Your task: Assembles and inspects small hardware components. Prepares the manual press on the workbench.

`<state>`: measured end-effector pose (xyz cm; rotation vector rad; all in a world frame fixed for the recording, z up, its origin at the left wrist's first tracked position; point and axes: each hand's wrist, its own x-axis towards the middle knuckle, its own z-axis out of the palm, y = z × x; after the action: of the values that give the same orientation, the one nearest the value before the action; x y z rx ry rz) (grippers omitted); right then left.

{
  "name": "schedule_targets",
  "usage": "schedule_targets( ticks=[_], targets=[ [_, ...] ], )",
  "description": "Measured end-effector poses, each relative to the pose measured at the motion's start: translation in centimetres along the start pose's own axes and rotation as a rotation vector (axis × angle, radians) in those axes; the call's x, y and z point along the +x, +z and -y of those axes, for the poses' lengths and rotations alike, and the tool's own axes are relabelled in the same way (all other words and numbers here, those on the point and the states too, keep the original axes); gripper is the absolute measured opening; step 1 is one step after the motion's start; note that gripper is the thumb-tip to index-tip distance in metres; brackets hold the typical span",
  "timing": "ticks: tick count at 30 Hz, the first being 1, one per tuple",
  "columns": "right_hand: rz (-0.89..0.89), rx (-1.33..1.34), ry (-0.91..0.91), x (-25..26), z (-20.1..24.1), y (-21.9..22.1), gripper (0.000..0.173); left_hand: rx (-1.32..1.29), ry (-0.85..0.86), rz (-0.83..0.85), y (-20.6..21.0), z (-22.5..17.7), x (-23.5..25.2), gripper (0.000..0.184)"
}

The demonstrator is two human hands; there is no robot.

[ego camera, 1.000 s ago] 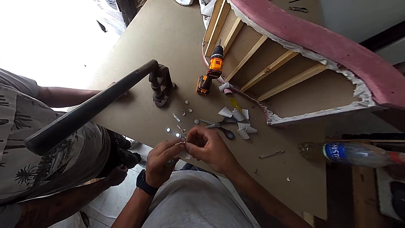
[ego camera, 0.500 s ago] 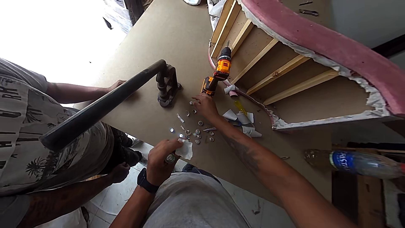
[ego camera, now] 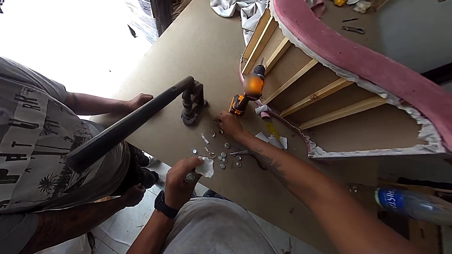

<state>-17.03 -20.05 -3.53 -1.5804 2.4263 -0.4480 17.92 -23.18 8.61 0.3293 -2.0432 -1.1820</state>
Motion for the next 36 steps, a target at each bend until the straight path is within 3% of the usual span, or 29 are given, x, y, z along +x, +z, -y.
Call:
schedule_targets(
  ticks=[5, 7, 11, 18, 25, 36],
  targets=[
    [0.172, -0.044, 0.095, 1.3, 0.3, -0.9, 0.016, -0.026, -0.003, 0.008, 0.6, 0.1, 0.0, 0.03],
    [0.16, 0.042, 0.117, 1.0, 1.1, -2.2, 0.014, -0.032, 0.01, 0.023, 0.8, 0.0, 0.1, 0.03],
    [-0.082, 0.487, 0.104, -4.9, 4.8, -7.4, 0.013, -0.045, 0.027, 0.037, 1.0, -0.1, 0.7, 0.03],
    [-0.208, 0.911, -0.018, -16.8, 13.0, -14.9, 0.012, -0.036, -0.029, 0.088, 1.9, -0.4, 0.5, 0.031],
    [-0.248, 0.549, -0.203, -20.5, 14.7, -15.2, 0.008, -0.077, -0.004, 0.184, 3.8, -1.7, 1.5, 0.03],
    [-0.387, 0.485, -0.167, -22.9, 15.4, -13.5, 0.009, -0.083, 0.025, 0.225, 4.4, -2.5, 1.3, 0.03]
  ],
)
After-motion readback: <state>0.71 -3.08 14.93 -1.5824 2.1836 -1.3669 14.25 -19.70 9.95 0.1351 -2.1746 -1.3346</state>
